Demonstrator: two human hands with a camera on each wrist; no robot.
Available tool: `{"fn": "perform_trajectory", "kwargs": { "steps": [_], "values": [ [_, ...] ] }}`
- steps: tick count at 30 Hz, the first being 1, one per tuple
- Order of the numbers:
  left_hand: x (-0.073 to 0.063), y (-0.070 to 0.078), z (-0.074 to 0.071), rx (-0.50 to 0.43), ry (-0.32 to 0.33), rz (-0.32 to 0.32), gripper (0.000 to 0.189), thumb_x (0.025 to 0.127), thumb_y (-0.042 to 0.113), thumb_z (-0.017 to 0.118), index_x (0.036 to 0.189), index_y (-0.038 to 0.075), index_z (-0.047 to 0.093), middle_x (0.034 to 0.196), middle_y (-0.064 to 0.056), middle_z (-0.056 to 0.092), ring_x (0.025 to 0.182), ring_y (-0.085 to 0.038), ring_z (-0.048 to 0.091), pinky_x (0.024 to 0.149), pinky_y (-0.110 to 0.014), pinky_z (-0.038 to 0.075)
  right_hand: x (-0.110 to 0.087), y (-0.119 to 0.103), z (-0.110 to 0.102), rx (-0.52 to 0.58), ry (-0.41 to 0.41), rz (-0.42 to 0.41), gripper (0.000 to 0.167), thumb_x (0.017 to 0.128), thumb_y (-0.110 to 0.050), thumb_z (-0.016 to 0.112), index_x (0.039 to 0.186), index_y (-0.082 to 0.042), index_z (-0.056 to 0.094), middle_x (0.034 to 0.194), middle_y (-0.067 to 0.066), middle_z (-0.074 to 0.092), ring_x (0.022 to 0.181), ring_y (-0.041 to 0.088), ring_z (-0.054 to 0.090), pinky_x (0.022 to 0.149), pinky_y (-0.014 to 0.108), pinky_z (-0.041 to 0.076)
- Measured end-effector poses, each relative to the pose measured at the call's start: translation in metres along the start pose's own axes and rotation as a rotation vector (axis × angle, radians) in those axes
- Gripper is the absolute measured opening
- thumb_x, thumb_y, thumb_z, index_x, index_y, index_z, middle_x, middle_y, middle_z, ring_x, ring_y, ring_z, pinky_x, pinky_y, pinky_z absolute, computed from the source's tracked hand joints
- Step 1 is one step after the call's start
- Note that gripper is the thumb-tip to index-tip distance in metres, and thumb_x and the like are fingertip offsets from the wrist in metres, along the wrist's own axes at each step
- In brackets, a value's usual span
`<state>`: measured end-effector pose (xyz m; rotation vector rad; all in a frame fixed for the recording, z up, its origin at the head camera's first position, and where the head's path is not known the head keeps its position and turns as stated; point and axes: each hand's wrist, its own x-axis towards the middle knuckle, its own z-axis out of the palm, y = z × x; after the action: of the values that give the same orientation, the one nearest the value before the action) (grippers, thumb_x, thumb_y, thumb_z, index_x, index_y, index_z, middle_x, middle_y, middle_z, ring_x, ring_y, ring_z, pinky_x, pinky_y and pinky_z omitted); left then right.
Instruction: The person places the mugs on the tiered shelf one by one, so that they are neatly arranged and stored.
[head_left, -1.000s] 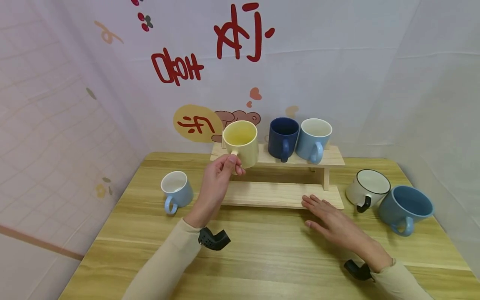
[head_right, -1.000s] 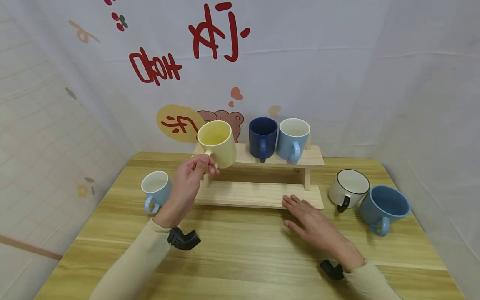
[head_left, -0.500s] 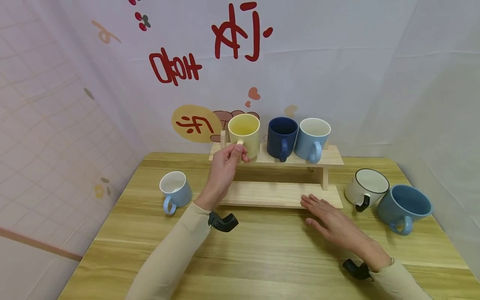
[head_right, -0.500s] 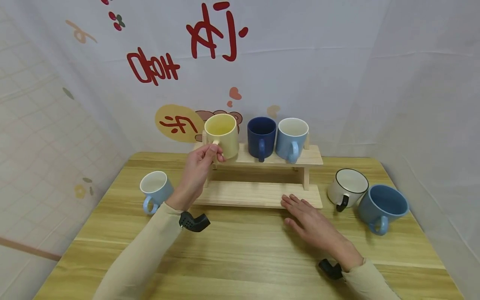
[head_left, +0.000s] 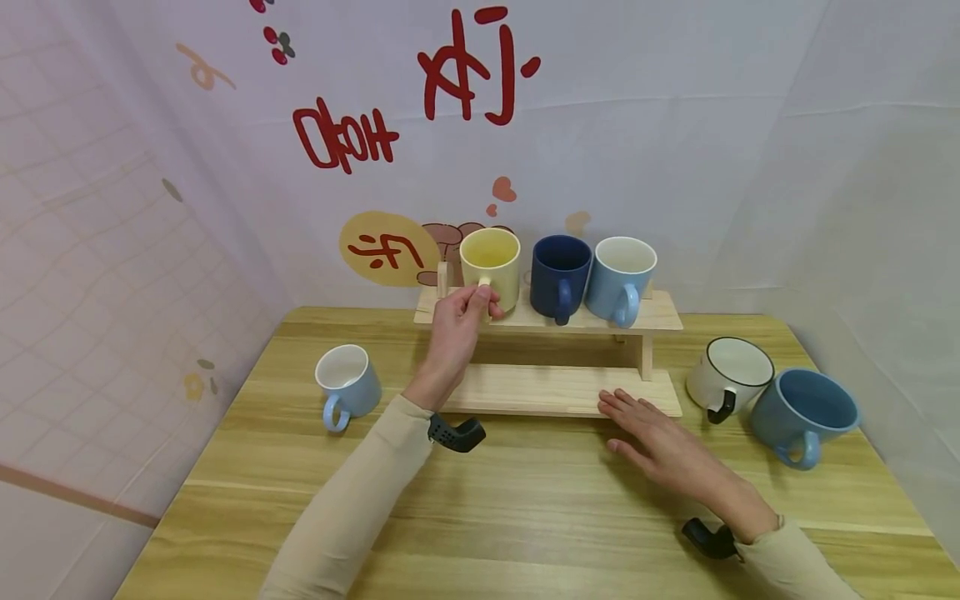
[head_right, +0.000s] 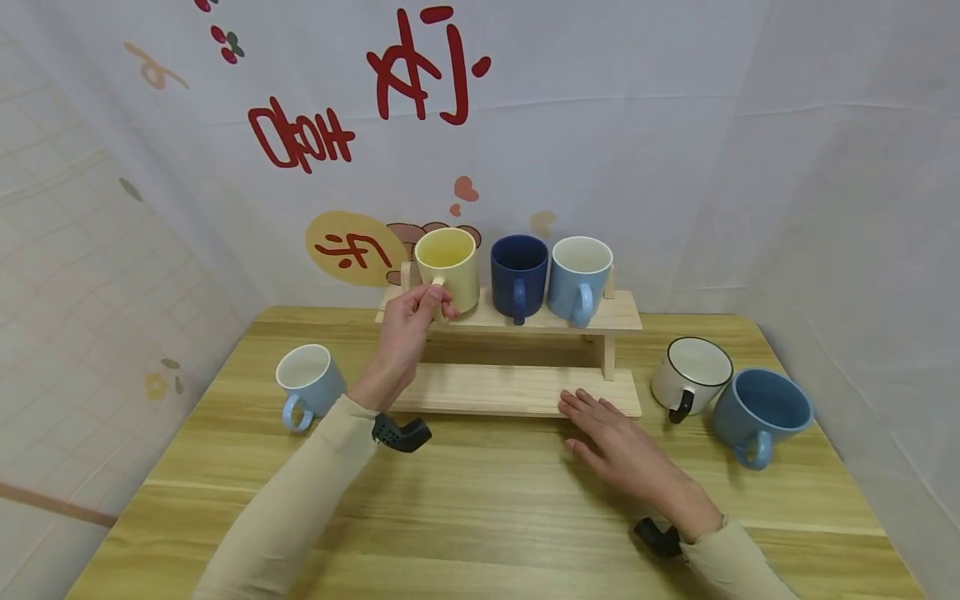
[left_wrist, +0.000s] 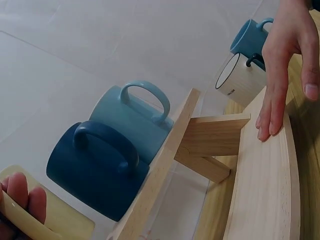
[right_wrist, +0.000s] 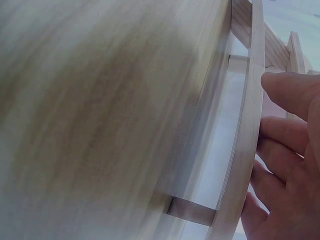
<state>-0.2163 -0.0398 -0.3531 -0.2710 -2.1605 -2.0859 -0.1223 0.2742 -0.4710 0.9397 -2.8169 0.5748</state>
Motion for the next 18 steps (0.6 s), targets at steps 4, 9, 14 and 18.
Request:
{"fn": "perform_trajectory", "kwargs": {
  "steps": [4,9,14,18],
  "values": [
    [0.003,-0.002,0.003,0.009,0.026,0.004,0.035,0.11,0.023,0.052,0.106,-0.008,0.069,0.09,-0.016,0.07,0.101,-0.019,0.055,0.093,-0.032,0.04,0.0,0.0,0.0,-0.002,0.004,-0.001,0.055,0.099,-0.02,0.072,0.149,-0.003,0.055,0.157,0.015,0.048,0.145,0.041,0.043,0.113,0.061,0.037],
    [0.004,-0.005,0.006,0.02,0.039,-0.007,0.033,0.11,0.022,0.053,0.104,-0.005,0.07,0.086,-0.011,0.071,0.103,-0.018,0.055,0.092,-0.031,0.04,0.0,0.001,0.001,-0.002,0.009,-0.004,0.055,0.099,-0.02,0.072,0.149,-0.003,0.055,0.157,0.015,0.048,0.145,0.04,0.043,0.114,0.061,0.037],
    [0.005,-0.009,0.008,0.018,0.042,-0.003,0.033,0.11,0.022,0.053,0.103,-0.005,0.07,0.085,-0.009,0.071,0.102,-0.019,0.057,0.091,-0.031,0.041,0.0,0.0,0.0,0.001,0.014,-0.004,0.055,0.099,-0.019,0.072,0.149,-0.003,0.056,0.157,0.015,0.048,0.145,0.04,0.043,0.114,0.061,0.037],
    [0.005,-0.012,0.009,0.027,0.044,0.002,0.033,0.109,0.022,0.054,0.103,-0.006,0.071,0.085,-0.01,0.07,0.101,-0.018,0.057,0.09,-0.03,0.041,-0.001,0.0,0.001,0.003,0.014,-0.001,0.055,0.099,-0.019,0.072,0.148,-0.003,0.056,0.157,0.015,0.048,0.145,0.04,0.043,0.116,0.058,0.036]
  ]
}}
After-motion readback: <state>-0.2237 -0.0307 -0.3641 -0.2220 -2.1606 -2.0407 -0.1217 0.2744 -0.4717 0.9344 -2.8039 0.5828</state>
